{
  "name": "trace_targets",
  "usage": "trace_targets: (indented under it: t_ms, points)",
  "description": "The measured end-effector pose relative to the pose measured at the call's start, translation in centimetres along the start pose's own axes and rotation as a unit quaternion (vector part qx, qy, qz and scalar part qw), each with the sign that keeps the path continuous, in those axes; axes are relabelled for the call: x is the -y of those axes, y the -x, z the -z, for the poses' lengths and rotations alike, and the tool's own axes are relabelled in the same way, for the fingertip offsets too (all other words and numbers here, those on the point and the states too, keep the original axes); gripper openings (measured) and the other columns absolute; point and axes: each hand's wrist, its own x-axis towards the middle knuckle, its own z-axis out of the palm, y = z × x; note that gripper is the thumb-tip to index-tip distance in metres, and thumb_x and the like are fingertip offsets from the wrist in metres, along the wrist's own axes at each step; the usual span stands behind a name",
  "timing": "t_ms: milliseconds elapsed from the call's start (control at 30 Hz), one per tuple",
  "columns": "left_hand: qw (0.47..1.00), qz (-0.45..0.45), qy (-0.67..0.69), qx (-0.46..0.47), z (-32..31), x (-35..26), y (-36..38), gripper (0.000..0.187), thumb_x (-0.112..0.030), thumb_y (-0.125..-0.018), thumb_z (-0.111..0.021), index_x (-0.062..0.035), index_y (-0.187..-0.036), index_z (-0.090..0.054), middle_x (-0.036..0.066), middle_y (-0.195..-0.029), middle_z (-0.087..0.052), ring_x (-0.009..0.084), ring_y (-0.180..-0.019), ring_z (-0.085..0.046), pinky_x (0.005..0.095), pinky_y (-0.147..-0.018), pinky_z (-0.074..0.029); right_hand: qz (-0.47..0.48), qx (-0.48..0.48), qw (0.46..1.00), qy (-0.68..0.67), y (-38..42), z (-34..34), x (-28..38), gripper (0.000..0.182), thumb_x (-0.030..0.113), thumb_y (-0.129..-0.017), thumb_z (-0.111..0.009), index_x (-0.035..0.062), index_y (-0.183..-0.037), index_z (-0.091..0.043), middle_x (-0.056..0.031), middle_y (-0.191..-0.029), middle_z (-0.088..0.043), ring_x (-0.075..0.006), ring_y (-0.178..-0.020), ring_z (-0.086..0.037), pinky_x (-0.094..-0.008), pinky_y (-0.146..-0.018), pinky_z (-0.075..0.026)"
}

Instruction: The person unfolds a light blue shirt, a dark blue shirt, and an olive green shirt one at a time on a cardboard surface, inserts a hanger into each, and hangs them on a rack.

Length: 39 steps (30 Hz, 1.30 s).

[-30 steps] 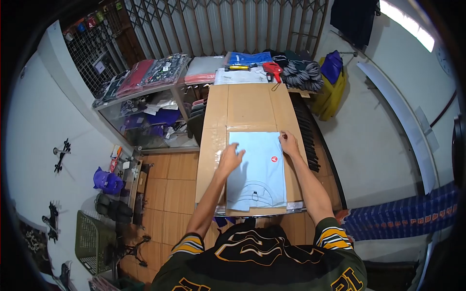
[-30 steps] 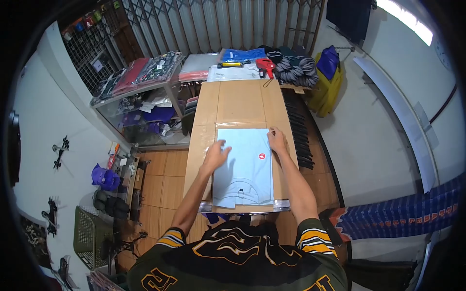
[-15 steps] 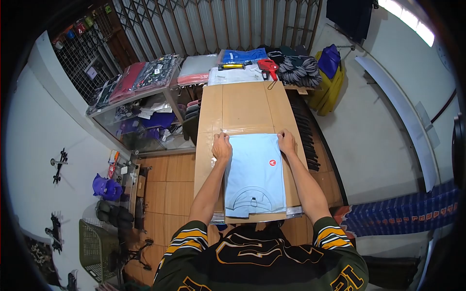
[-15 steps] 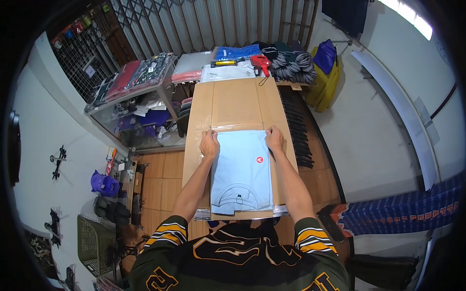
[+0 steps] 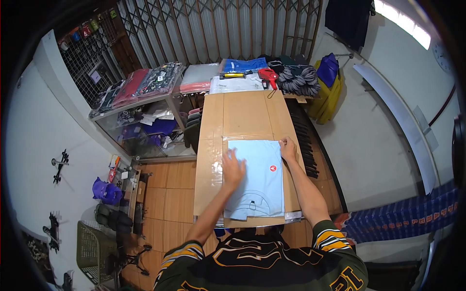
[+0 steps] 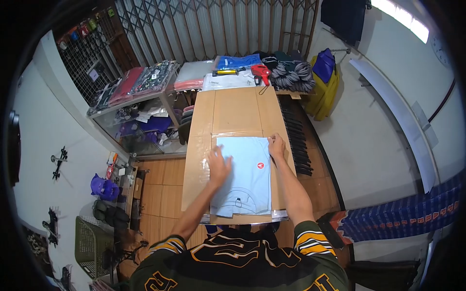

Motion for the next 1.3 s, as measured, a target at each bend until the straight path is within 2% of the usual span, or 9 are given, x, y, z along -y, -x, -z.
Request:
trace_targets:
  t_ms: [133, 333, 633, 733, 767, 900, 1067, 1200, 1300]
  points:
    - [0.983, -0.016, 0.031, 0.182, 5.5, -9.0, 9.2, 0.059, -0.039, -0.091, -0.073, -0.0067, -0.138, -0.056, 0.028, -0.141, -0.049, 0.0476, -0.134, -0.044, 0.063, -0.105, -0.035, 0.009, 0.001, 1.0, -0.021, 0.2, 0.6, -0.1, 0.012, 0.013, -0.091, -0.072, 0.0024, -0.094, -0.067, -0.0184, -0.084, -0.074, -0.035, -0.083, -0.073, -0.0445, -0.076, -0.055]
    - [0.963, -0.002, -0.035, 0.266, 6.1, -6.9, 11.4, 0.06, -0.052, -0.091, -0.07, -0.0162, -0.138, -0.06, 0.03, -0.155, -0.039, 0.052, -0.147, -0.03, 0.0723, -0.112, -0.025, 0.103, -0.038, 0.991, 0.075, 4.3, 4.8, -0.7, 0.008, 0.005, -0.094, -0.062, -0.0015, -0.097, -0.064, -0.024, -0.091, -0.071, -0.0426, -0.087, -0.07, -0.0471, -0.075, -0.054]
    - [0.932, 0.034, -0.107, 0.344, 7.0, -4.7, 3.6, 0.062, -0.035, -0.085, -0.078, -0.0231, -0.142, -0.058, 0.034, -0.163, -0.023, 0.0594, -0.151, -0.016, 0.0819, -0.111, -0.017, 0.036, 0.012, 0.981, 0.192, 17.3, 14.2, 0.9, 0.019, 0.009, -0.096, -0.057, 0.0005, -0.113, -0.06, -0.0258, -0.098, -0.066, -0.0469, -0.095, -0.063, -0.0556, -0.081, -0.05]
    - [0.953, -0.007, -0.137, 0.271, 4.3, -3.3, 2.8, 0.067, -0.023, -0.083, -0.079, -0.0236, -0.145, -0.053, 0.035, -0.163, -0.022, 0.0619, -0.149, -0.018, 0.083, -0.109, -0.02, 0.006, 0.033, 0.981, 0.192, 20.5, 15.8, 2.3, 0.023, 0.012, -0.096, -0.061, 0.0009, -0.116, -0.061, -0.0249, -0.101, -0.067, -0.0459, -0.098, -0.063, -0.0541, -0.084, -0.05]
    - [0.958, -0.024, -0.135, 0.252, 3.6, -3.1, 2.9, 0.075, -0.015, -0.081, -0.078, -0.019, -0.149, -0.047, 0.036, -0.162, -0.023, 0.0615, -0.148, -0.02, 0.0826, -0.109, -0.022, -0.007, 0.037, 0.981, 0.192, 21.2, 16.0, 2.8, 0.025, 0.014, -0.096, -0.062, 0.001, -0.117, -0.061, -0.0245, -0.102, -0.067, -0.0455, -0.099, -0.063, -0.0534, -0.085, -0.05]
    - [0.964, -0.018, -0.069, 0.255, 3.4, -5.3, 5.7, 0.077, -0.023, -0.082, -0.077, -0.0095, -0.151, -0.044, 0.038, -0.161, -0.023, 0.0614, -0.147, -0.021, 0.081, -0.11, -0.02, 0.025, 0.006, 0.99, 0.138, 20.7, 15.5, 5.4, 0.04, 0.024, -0.093, -0.071, 0.0004, -0.125, -0.063, -0.0212, -0.115, -0.065, -0.0408, -0.113, -0.059, -0.0496, -0.098, -0.047]
    - [0.946, 0.024, -0.03, 0.323, 7.8, -11.1, 11.1, 0.084, -0.048, -0.09, -0.072, -0.0105, -0.156, -0.037, 0.042, -0.159, -0.023, 0.0625, -0.146, -0.023, 0.0796, -0.11, -0.021, 0.134, 0.011, 0.985, 0.112, 16.1, 12.0, 6.3, 0.035, 0.024, -0.092, -0.072, 0.0027, -0.119, -0.067, -0.0186, -0.122, -0.066, -0.0376, -0.118, -0.058, -0.0499, -0.101, -0.045]
    - [0.941, 0.083, -0.074, 0.319, 9.2, -11.4, 12.4, 0.089, -0.056, -0.092, -0.068, -0.0053, -0.157, -0.035, 0.046, -0.157, -0.022, 0.0628, -0.147, -0.021, 0.08, -0.11, -0.02, 0.239, 0.044, 0.963, 0.115, 12.6, 8.6, 5.9, 0.029, 0.02, -0.092, -0.072, 0.0024, -0.114, -0.07, -0.0185, -0.122, -0.067, -0.0387, -0.116, -0.06, -0.0495, -0.101, -0.045]
    - [0.948, 0.11, -0.102, 0.279, 8.1, -8.7, 12.9, 0.088, -0.056, -0.094, -0.066, -0.0014, -0.156, -0.036, 0.047, -0.156, -0.022, 0.0615, -0.148, -0.021, 0.0803, -0.11, -0.019, 0.213, 0.081, 0.959, 0.169, 12.0, 7.6, 5.2, 0.026, 0.022, -0.092, -0.072, 0.0074, -0.113, -0.073, -0.0159, -0.115, -0.068, -0.0345, -0.115, -0.06, -0.0493, -0.1, -0.045]
